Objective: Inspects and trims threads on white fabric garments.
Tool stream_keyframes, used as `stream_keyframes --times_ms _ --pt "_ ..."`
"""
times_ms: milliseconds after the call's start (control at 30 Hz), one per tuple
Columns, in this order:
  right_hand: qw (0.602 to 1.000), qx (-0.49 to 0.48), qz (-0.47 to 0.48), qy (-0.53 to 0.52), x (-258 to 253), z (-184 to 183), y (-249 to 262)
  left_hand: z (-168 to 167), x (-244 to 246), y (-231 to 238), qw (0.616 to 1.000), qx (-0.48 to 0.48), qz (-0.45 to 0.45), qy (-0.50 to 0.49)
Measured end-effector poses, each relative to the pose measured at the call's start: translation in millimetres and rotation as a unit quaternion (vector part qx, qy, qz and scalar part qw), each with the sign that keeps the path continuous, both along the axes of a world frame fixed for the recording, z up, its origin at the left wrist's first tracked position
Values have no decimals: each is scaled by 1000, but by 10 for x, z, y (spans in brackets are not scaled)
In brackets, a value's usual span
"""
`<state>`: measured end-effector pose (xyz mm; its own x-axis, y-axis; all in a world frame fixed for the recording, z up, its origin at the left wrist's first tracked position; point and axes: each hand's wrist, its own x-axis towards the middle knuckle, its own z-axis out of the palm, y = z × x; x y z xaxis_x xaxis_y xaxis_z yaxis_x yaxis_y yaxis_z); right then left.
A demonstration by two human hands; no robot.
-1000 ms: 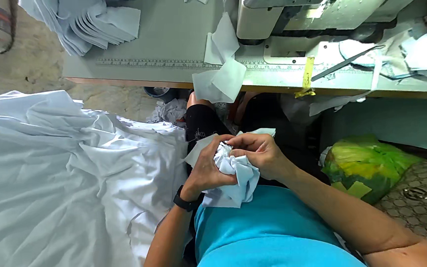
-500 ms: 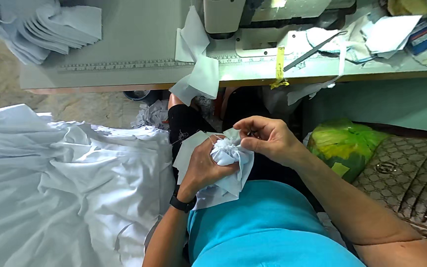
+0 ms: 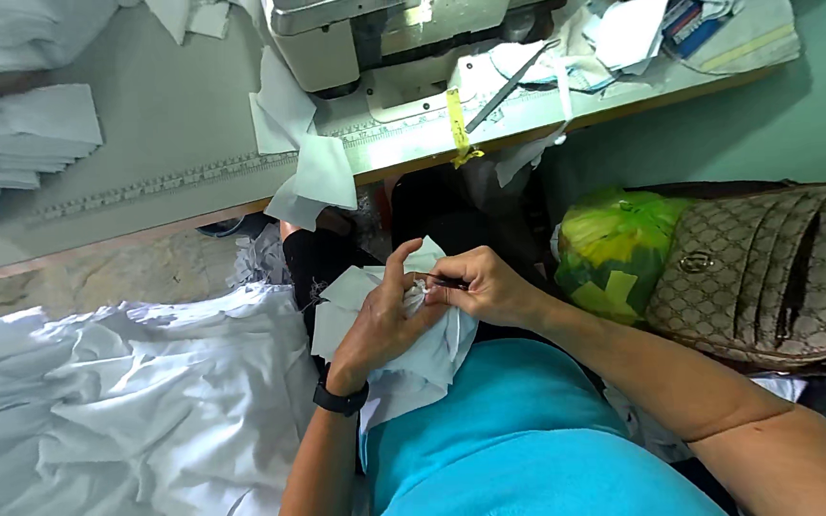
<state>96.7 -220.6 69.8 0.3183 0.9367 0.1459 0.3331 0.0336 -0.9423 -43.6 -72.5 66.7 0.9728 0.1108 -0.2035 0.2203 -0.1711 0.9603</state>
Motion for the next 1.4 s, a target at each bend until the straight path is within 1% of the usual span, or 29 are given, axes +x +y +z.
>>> stream_keyframes --times_ms 67,100,200,267,333,400,467,533,600,667,733,800,900,1033,1100,1233,1400 --pt "999 9 -17 -35 64 43 -9 -16 50 -39 1000 0 -5 -10" --pt "999 10 -34 -32 101 80 -2 -35 67 -64 1000 -7 -5 -21" --pt "992 -5 -110 56 241 234 40 -112 79 -103 998 -9 -8 -64" --pt "983 -10 -134 122 308 288 64 -156 60 -90 995 -2 -21 -95" --pt "972 -18 -148 180 304 265 98 -197 63 -68 990 17 -48 -134" --pt "962 -32 -174 209 278 224 142 -202 78 -58 988 33 -66 -139" --pt "958 -43 -195 206 244 178 175 -171 79 -70 992 24 -47 -114" --pt "968 -86 -178 156 258 182 143 -153 78 -80 995 5 -14 -96" --pt "970 -167 -136 116 313 235 49 -139 79 -79 996 -3 6 -84" --pt "965 -200 -104 134 331 246 -73 -140 84 -76 997 -6 14 -78" --pt "955 -202 -66 208 315 237 -209 -147 97 -79 997 -5 23 -72" --pt "944 -218 -43 243 243 262 -275 -153 105 -86 997 1 26 -72" --pt "944 -235 -61 223 114 235 -249 -156 106 -99 996 17 26 -88" --pt "944 -188 -86 257 54 192 -129 -150 109 -106 995 24 27 -88" --pt "944 -181 -73 268 80 201 -122 -157 99 -101 996 10 34 -80" --pt "943 -244 -34 224 172 294 -144 -169 90 -108 994 23 46 -94" --pt "934 -289 -35 205 146 412 -6 -171 125 -95 995 32 29 -95"
